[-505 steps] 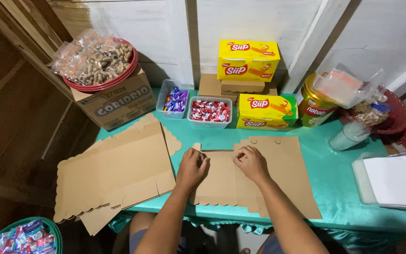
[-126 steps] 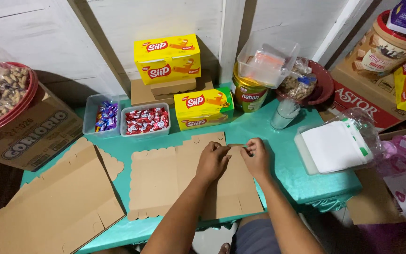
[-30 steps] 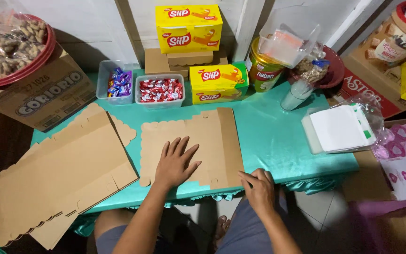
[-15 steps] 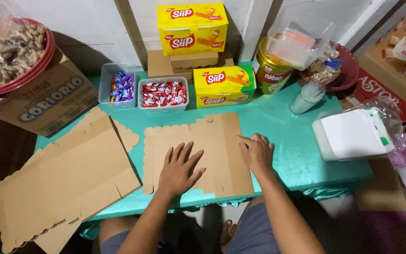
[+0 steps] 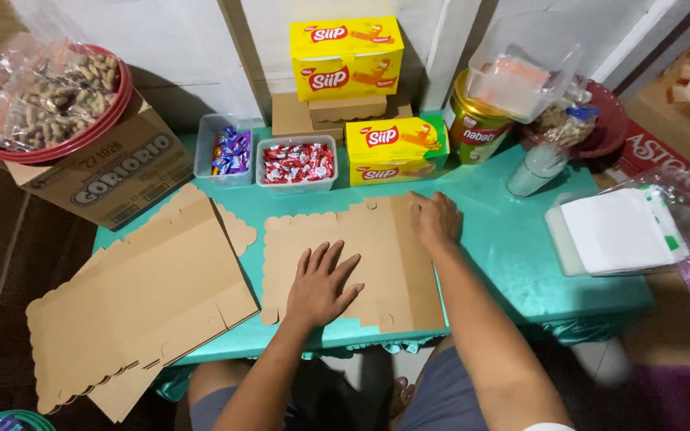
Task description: Folding flat cardboard sheets into boxes or trays
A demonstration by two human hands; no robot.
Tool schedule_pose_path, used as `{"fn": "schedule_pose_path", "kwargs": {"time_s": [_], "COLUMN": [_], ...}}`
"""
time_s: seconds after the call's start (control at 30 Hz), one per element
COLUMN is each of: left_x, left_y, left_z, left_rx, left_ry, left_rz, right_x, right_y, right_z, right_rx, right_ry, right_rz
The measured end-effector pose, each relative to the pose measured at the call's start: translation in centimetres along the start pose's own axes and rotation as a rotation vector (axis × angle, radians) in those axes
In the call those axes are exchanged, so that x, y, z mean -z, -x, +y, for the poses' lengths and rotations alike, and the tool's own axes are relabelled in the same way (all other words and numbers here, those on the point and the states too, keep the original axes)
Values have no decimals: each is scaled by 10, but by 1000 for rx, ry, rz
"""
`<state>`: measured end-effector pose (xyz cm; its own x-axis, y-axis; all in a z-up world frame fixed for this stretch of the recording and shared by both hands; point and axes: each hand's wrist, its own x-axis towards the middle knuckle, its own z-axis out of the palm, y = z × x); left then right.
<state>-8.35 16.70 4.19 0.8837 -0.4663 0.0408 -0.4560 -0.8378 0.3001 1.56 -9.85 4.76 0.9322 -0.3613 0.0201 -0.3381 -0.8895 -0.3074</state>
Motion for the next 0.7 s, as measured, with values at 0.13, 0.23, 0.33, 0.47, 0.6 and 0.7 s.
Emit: {"fn": "schedule_pose_path", "kwargs": {"time_s": [0.13, 0.23, 0.33, 0.47, 0.6, 0.7], "left_x": [6, 6, 7, 11, 14, 15], "left_y": [-1, 0, -1, -1, 1, 1], "left_z": [2, 3, 3, 3, 4, 6], "left_rx": [17, 20, 23, 37, 46, 41], "left_ry": [-3, 9, 7, 21, 41, 24], "left_rz": [-47, -40, -40, -74, -96, -105], "right_x": [3, 34, 39, -2, 4, 56], "right_y": [35, 83, 115, 129, 134, 149], "right_z": [15, 5, 13, 61, 81, 48], "right_rx": [170, 69, 18, -29, -217, -285], "right_ry": [47, -59, -80, -251, -756, -1177], "right_rz": [-8, -86, -188, -85, -82, -186]}}
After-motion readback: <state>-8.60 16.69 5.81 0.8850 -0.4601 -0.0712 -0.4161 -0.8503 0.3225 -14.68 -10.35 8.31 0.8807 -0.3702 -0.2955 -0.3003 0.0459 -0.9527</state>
